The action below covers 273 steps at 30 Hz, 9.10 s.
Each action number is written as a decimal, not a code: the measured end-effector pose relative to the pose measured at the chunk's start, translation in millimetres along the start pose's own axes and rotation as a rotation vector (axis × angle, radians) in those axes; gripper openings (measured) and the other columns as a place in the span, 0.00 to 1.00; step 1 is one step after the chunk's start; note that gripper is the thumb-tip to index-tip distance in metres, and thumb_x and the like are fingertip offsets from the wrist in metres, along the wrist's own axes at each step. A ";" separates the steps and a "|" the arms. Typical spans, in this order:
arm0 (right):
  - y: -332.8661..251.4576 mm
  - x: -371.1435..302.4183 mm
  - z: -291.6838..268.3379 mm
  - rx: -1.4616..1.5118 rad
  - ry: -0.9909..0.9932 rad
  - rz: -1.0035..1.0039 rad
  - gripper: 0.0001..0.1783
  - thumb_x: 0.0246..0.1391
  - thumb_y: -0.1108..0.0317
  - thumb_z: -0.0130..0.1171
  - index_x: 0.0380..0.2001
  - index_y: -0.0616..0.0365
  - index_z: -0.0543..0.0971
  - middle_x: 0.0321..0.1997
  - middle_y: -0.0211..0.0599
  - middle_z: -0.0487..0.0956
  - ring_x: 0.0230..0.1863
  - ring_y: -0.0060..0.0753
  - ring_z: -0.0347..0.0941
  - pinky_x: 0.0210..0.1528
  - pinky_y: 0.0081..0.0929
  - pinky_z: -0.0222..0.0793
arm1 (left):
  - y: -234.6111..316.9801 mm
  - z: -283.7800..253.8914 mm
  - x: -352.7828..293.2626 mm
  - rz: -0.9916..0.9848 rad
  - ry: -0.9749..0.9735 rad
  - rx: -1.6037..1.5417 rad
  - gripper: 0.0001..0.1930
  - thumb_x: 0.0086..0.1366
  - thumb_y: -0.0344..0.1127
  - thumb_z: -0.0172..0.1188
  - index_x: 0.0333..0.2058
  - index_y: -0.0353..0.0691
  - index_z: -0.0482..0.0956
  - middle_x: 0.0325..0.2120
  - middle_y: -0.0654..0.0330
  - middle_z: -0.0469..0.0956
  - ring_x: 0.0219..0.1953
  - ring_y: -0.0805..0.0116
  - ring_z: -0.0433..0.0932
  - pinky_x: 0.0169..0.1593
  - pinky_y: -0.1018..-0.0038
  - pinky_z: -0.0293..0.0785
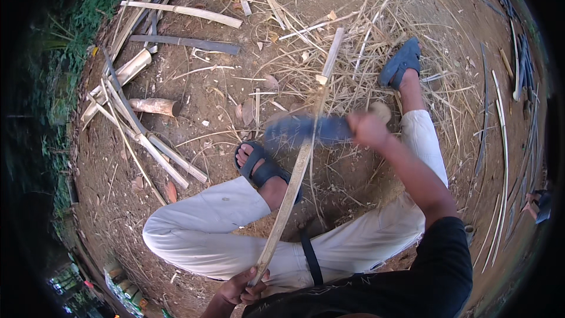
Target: The person scrapes a long strip of bamboo with a blade and whittles the end of a wooden handle.
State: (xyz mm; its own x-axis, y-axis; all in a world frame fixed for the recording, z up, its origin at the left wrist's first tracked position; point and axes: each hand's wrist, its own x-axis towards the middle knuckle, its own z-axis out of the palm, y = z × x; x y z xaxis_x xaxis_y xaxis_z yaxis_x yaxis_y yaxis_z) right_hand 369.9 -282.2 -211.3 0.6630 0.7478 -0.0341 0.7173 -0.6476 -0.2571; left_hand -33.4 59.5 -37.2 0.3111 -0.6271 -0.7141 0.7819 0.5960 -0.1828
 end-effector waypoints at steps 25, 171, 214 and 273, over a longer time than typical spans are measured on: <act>26.5 33.1 10.8 -0.053 -0.057 0.236 0.18 0.53 0.64 0.55 0.43 0.66 0.75 0.30 0.52 0.82 0.35 0.55 0.82 0.43 0.47 0.78 | -46.3 -35.7 -20.3 0.083 0.647 -0.106 0.16 0.72 0.45 0.51 0.39 0.36 0.74 0.13 0.70 0.61 0.10 0.83 0.58 0.11 0.85 0.51; -134.2 -11.1 -20.4 0.077 0.099 -0.211 0.10 0.33 0.66 0.60 0.22 0.56 0.73 0.18 0.42 0.75 0.19 0.43 0.74 0.24 0.41 0.71 | -26.1 58.7 79.4 0.382 0.587 0.792 0.18 0.76 0.47 0.46 0.32 0.39 0.68 0.17 0.66 0.65 0.18 0.76 0.63 0.23 0.72 0.63; 67.5 139.8 -7.4 0.080 -0.113 0.771 0.12 0.52 0.66 0.57 0.35 0.63 0.83 0.35 0.48 0.84 0.37 0.46 0.83 0.41 0.40 0.80 | -29.1 -13.0 -26.0 0.110 0.605 0.743 0.23 0.73 0.58 0.45 0.31 0.44 0.71 0.21 0.69 0.68 0.25 0.77 0.66 0.31 0.78 0.64; -83.2 11.6 28.3 0.003 -0.147 0.114 0.08 0.47 0.68 0.55 0.27 0.62 0.78 0.23 0.48 0.80 0.28 0.46 0.82 0.29 0.42 0.78 | -76.3 -10.4 -27.3 0.131 0.459 0.718 0.28 0.75 0.60 0.34 0.26 0.45 0.67 0.20 0.70 0.63 0.25 0.77 0.61 0.33 0.78 0.60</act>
State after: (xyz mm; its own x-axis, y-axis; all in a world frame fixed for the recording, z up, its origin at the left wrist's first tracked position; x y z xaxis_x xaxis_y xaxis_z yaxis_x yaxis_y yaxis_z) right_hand 311.9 -215.5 -217.7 0.7013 0.6833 -0.2033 0.6388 -0.7289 -0.2462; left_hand -107.2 36.3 -10.8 0.2945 -0.2187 -0.9303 0.9554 0.0906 0.2812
